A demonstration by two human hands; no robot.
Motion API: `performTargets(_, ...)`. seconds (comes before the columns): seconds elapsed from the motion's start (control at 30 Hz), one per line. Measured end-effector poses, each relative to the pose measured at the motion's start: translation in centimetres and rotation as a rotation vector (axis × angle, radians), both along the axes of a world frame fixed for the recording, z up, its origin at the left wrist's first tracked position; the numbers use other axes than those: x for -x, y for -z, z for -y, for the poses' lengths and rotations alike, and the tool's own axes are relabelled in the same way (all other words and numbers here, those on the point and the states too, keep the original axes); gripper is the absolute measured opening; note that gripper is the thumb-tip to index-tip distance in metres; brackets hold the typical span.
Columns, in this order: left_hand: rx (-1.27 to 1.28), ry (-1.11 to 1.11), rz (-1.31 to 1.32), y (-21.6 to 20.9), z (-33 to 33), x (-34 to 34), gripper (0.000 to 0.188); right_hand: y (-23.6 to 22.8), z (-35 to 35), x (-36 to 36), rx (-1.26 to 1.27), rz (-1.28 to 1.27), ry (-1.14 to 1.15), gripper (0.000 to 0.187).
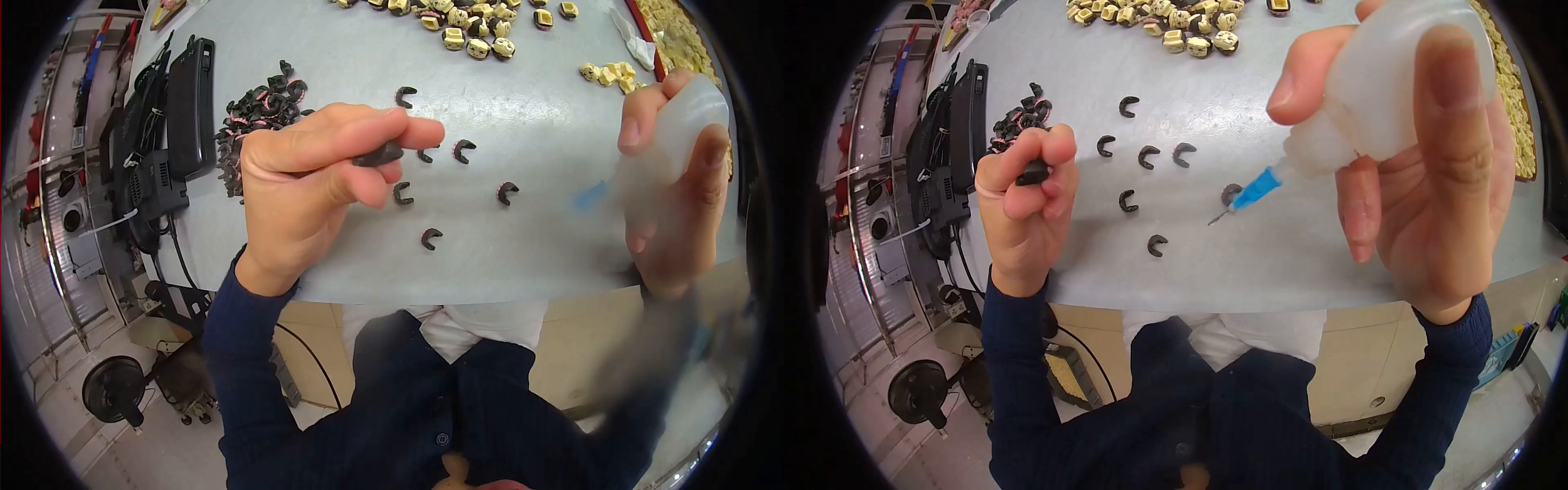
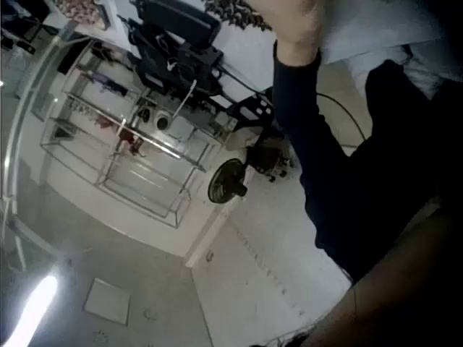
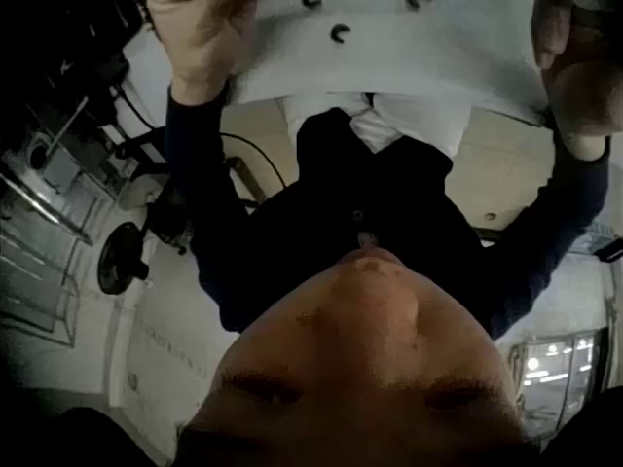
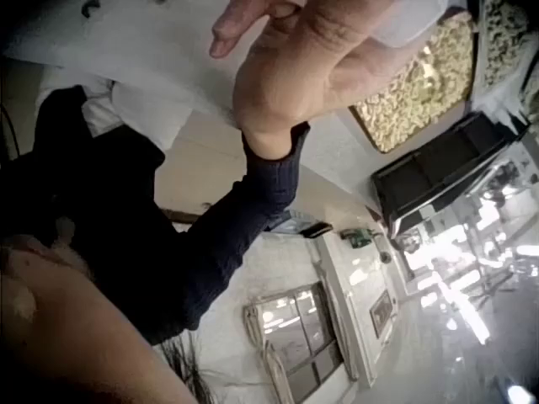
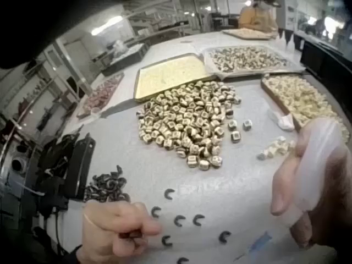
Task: Applying glue to small black plastic parts and attaching them to gold-colored circular components at a workbench.
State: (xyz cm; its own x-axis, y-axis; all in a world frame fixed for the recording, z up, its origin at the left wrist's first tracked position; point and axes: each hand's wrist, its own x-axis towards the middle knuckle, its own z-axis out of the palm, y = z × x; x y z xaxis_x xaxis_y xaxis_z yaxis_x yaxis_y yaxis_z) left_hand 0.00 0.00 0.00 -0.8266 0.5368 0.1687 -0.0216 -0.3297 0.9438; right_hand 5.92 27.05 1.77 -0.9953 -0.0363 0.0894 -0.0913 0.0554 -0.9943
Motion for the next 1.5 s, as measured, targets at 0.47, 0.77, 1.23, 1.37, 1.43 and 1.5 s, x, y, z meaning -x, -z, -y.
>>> performTargets(0.47, 0.463, 0.007, -0.639, -0.7, -2.3, -1.5, 0.057, 0.0, 1.9, -0.7, 0.019, -0.187, 0.064, 0.063)
performTargets(0.77, 0.394, 0.050, -0.655, 0.0, -3.2, -2.2, 0.065, -1.9, 2.6, -0.8, 0.000, 0.192, -0.021, 0.054)
performTargets(1.23, 0.346, 0.041, -0.594, 0.2, -3.1, -2.4, 0.070, -0.7, 2.6, -0.7, -0.020, 0.014, -0.133, 0.046)
performTargets(1.37, 0.345, 0.048, -0.573, 0.1, -3.3, -2.3, 0.070, -0.6, 2.9, -0.6, 0.007, -0.081, -0.124, 0.046)
performTargets(1.43, 0.358, 0.041, -0.567, 0.2, -3.1, -2.4, 0.070, -0.2, 3.3, -0.2, 0.032, -0.131, -0.131, 0.046)
performTargets(1.5, 0.364, 0.021, -0.536, 0.2, -3.0, -2.4, 0.070, -0.2, 2.8, -0.5, 0.030, -0.125, -0.123, 0.047)
